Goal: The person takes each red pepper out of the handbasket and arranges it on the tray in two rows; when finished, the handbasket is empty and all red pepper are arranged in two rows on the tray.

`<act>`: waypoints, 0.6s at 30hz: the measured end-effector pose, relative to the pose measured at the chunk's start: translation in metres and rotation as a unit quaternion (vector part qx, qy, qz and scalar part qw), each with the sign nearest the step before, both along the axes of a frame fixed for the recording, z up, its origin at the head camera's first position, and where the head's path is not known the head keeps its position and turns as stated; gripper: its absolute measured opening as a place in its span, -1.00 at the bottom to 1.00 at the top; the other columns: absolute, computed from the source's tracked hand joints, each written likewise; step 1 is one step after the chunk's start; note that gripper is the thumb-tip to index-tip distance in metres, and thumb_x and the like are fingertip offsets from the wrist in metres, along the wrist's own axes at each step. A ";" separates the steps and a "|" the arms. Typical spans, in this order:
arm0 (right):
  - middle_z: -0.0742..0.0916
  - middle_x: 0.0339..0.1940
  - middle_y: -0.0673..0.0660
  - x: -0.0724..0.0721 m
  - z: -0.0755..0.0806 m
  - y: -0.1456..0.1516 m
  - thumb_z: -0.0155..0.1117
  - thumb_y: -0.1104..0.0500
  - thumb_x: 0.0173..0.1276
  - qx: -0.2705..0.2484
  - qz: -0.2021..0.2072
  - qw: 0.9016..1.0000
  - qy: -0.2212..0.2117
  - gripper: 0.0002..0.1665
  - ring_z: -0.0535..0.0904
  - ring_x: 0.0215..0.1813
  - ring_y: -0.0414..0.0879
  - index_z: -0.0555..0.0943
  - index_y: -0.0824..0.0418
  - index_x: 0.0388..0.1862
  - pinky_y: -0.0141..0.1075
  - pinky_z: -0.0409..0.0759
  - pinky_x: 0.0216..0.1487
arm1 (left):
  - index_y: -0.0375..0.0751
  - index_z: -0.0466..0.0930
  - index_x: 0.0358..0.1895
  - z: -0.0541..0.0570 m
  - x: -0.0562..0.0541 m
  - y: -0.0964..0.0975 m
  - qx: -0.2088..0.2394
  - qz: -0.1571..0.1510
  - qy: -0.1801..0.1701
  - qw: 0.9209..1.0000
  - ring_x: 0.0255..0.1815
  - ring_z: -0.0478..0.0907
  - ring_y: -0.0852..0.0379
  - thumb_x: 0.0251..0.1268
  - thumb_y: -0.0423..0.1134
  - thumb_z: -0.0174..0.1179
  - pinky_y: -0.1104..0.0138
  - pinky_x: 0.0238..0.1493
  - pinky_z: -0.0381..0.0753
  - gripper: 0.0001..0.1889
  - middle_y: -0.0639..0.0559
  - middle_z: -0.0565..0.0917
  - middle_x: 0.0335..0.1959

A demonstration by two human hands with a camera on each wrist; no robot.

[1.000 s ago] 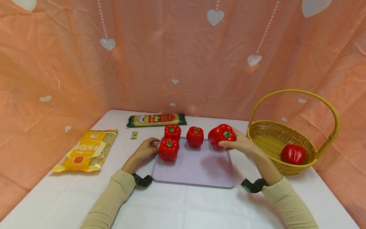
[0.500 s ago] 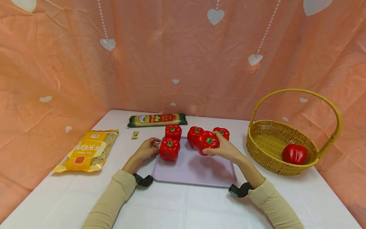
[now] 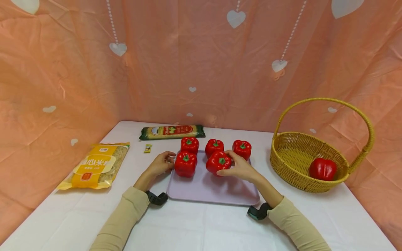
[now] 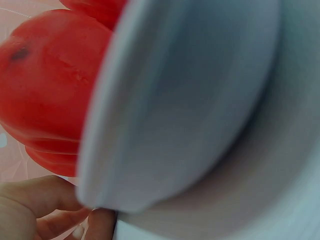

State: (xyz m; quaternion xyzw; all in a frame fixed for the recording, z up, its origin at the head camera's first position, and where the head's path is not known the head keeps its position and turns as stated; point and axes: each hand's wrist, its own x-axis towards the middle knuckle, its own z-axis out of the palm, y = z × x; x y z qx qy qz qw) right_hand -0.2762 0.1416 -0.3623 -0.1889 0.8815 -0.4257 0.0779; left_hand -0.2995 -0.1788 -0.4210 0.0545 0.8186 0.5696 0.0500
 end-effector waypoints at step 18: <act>0.54 0.10 0.23 -0.002 -0.006 -0.002 0.47 0.08 -0.05 -0.008 0.029 0.999 0.024 -0.17 0.47 0.07 0.11 0.36 0.31 0.19 -0.14 0.57 0.00 | -0.48 0.29 0.16 0.003 0.000 0.000 -0.007 0.000 -0.010 1.000 -0.46 0.42 0.18 0.13 -0.53 0.03 0.39 -0.47 0.53 -0.54 -0.13 0.45 -0.29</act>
